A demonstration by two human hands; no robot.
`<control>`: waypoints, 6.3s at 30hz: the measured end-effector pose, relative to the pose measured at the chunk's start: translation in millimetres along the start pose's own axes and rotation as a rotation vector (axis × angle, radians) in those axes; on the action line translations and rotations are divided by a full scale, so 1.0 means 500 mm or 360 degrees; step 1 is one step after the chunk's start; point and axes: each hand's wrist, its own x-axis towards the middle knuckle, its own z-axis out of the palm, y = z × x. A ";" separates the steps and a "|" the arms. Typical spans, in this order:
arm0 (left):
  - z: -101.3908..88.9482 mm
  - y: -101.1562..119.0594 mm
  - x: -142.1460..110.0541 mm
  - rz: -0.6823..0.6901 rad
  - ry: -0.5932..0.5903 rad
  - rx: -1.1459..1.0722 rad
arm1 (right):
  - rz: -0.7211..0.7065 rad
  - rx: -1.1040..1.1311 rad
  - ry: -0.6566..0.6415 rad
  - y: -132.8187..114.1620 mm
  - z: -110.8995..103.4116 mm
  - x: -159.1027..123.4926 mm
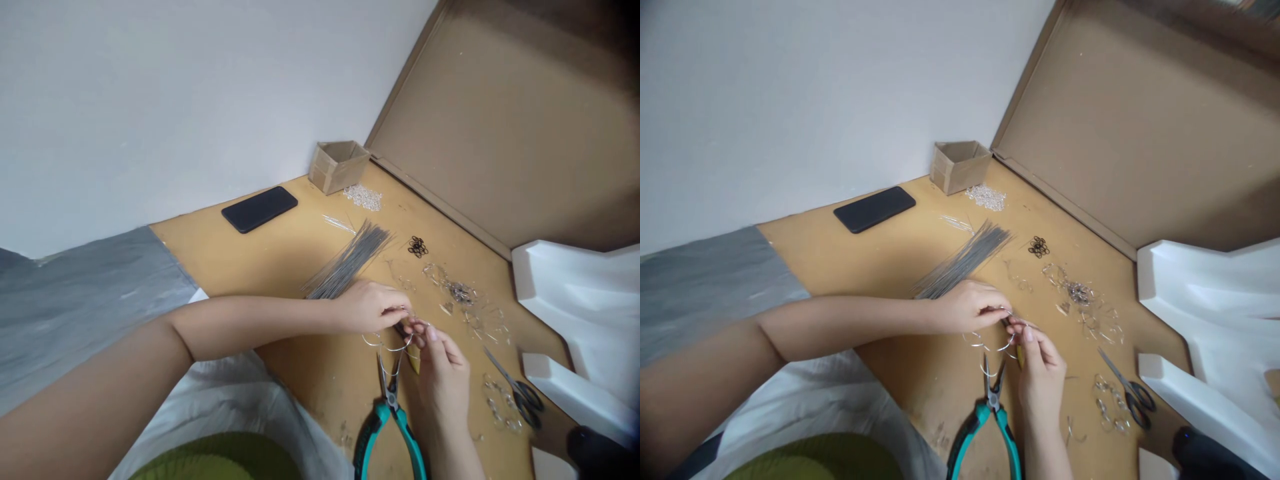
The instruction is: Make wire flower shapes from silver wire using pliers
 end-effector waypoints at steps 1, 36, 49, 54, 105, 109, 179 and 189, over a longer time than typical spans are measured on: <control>0.000 -0.001 0.000 0.0033 -0.0012 0.0013 | -0.0005 0.0009 0.0000 -0.002 0.001 0.000; -0.019 -0.020 0.017 -0.0484 -0.0023 0.0233 | -0.0853 -0.2505 -0.0423 0.042 -0.067 -0.200; -0.022 -0.035 0.022 -0.0539 0.0065 0.0128 | -0.0825 -0.2811 -0.0349 0.010 -0.134 -0.123; -0.012 -0.048 0.025 -0.0636 0.0072 -0.0147 | -0.0890 -0.2836 -0.0497 0.017 -0.160 -0.148; -0.030 -0.031 0.026 -0.0697 -0.0523 -0.0619 | -0.1151 -0.2614 -0.0399 -0.024 -0.125 0.018; -0.030 -0.032 0.025 -0.0696 -0.0498 -0.0540 | -0.1273 -0.2636 -0.0372 -0.026 -0.125 0.020; -0.021 -0.022 0.020 -0.0722 -0.0374 -0.0636 | -0.1014 -0.2574 -0.0258 -0.007 -0.125 0.006; -0.022 -0.027 0.023 -0.0729 -0.0368 -0.0737 | -0.0917 -0.2622 -0.0394 -0.012 -0.120 0.016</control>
